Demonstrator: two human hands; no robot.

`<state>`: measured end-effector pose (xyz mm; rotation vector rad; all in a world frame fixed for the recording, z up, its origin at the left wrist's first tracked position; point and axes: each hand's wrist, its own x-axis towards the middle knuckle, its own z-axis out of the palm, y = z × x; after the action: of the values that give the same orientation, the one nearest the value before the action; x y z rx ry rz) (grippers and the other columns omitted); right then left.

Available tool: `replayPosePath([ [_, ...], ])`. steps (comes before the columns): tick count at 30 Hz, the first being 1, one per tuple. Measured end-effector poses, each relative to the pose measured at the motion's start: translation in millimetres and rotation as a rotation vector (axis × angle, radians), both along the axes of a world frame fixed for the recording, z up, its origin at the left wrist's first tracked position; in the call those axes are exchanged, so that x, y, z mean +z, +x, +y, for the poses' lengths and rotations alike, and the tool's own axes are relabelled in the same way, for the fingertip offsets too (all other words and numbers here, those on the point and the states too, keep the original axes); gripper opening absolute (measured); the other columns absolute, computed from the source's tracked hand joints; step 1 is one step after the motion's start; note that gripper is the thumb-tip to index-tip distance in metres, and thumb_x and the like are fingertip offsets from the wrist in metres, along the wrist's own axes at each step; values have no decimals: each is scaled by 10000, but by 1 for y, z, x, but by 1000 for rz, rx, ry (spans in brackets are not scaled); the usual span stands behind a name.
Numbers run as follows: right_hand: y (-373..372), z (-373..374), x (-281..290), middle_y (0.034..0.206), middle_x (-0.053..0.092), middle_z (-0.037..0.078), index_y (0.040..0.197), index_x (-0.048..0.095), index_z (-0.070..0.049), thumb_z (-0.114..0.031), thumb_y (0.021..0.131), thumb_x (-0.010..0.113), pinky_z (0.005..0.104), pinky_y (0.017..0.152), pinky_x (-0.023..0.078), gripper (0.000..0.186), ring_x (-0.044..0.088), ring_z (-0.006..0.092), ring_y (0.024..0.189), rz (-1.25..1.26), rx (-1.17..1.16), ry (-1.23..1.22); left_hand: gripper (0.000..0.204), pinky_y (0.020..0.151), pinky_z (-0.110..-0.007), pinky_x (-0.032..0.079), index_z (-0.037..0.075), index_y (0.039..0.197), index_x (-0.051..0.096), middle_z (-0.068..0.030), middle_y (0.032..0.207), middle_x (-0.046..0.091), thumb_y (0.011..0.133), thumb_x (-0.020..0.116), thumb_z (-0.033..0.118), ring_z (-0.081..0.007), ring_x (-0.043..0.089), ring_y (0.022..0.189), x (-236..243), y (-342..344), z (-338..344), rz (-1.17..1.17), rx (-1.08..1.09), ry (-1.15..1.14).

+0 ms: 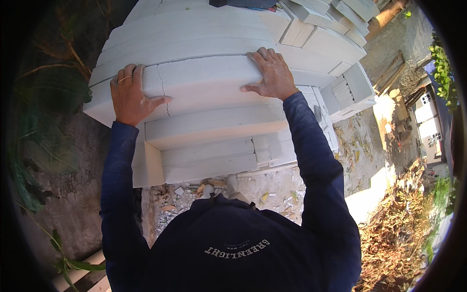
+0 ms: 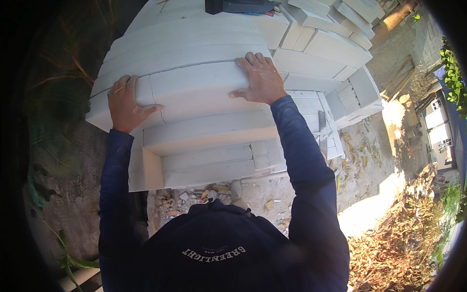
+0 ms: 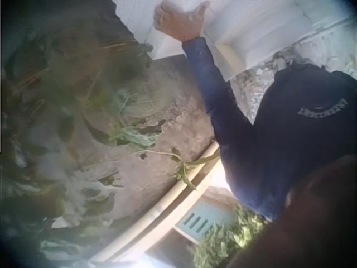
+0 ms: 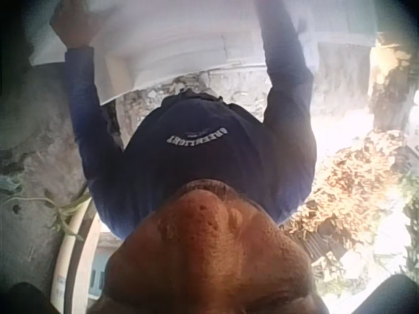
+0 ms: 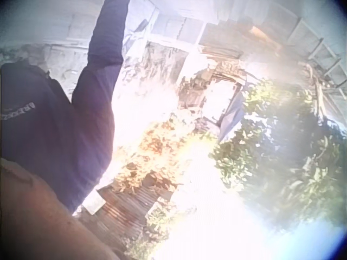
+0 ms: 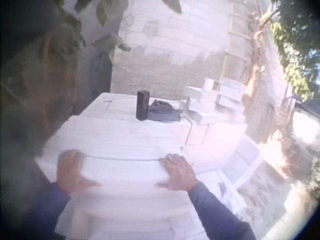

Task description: The person uses a hand saw to cut a piece of white wood on a workbench. They then stack the cut pieces with other similar planks and walk to a different area to pick up a wooden frame.

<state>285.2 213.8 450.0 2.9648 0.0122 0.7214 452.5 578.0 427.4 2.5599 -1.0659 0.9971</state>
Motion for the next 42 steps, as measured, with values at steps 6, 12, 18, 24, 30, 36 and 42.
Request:
replayPosePath([
  [6, -4, 8, 11, 1235, 607, 118, 1303, 638, -111, -555, 614, 912, 431, 1055, 442, 864, 548, 308, 1206, 47, -11, 68, 1045, 986, -538, 422, 24, 1307, 590, -161, 1307, 570, 539, 901, 661, -361, 527, 1209, 0, 5, 3, -51, -70, 0],
  [12, -8, 3, 6, 1251, 610, 114, 1299, 641, -124, -543, 596, 923, 424, 1083, 424, 866, 539, 294, 1229, 10, 2, 100, 1025, 981, -538, 433, 32, 1330, 564, -177, 1303, 573, 558, 920, 603, -389, 535, 1197, 2, 3, 0, -27, -89, 1],
  [18, -7, 3, 6, 1250, 609, 134, 1313, 616, -76, -508, 612, 932, 448, 1079, 427, 882, 536, 322, 1249, 17, -1, 26, 1078, 982, -538, 424, 11, 1333, 558, -176, 1315, 561, 534, 903, 647, -388, 531, 1203, -4, 10, 1, -73, -153, -8],
  [24, 4, 6, 32, 1225, 607, 139, 1308, 594, -47, -463, 594, 956, 470, 1047, 456, 902, 558, 336, 1204, 216, -9, 40, 1082, 1006, -538, 387, -3, 1340, 555, -177, 1321, 550, 537, 896, 637, -373, 512, 1219, 11, 1, 9, 23, -114, 31],
  [30, 14, 0, 40, 1254, 597, 168, 1297, 576, -22, -445, 593, 952, 448, 1051, 461, 903, 555, 351, 1221, 288, 92, -26, 1004, 1050, -507, 359, 32, 1352, 550, -165, 1332, 549, 503, 975, 357, -377, 496, 1256, 8, 3, 17, 121, -139, -31],
  [36, 18, 12, 60, 1274, 591, 240, 1283, 517, 49, -442, 630, 935, 461, 1020, 485, 917, 588, 404, 1207, 506, 35, -7, 989, 1093, -489, 349, 50, 1381, 555, -126, 1339, 526, 545, 975, 373, -321, 476, 1282, 6, 4, 19, 131, -126, -80],
  [42, 3, 12, 57, 1173, 659, 267, 1281, 505, 43, -448, 626, 943, 468, 991, 510, 929, 653, 430, 1108, 485, 67, -21, 973, 1075, -493, 365, 47, 1360, 555, -139, 1349, 537, 523, 974, 316, -361, 483, 1272, 7, 4, 22, 175, -158, -101],
])
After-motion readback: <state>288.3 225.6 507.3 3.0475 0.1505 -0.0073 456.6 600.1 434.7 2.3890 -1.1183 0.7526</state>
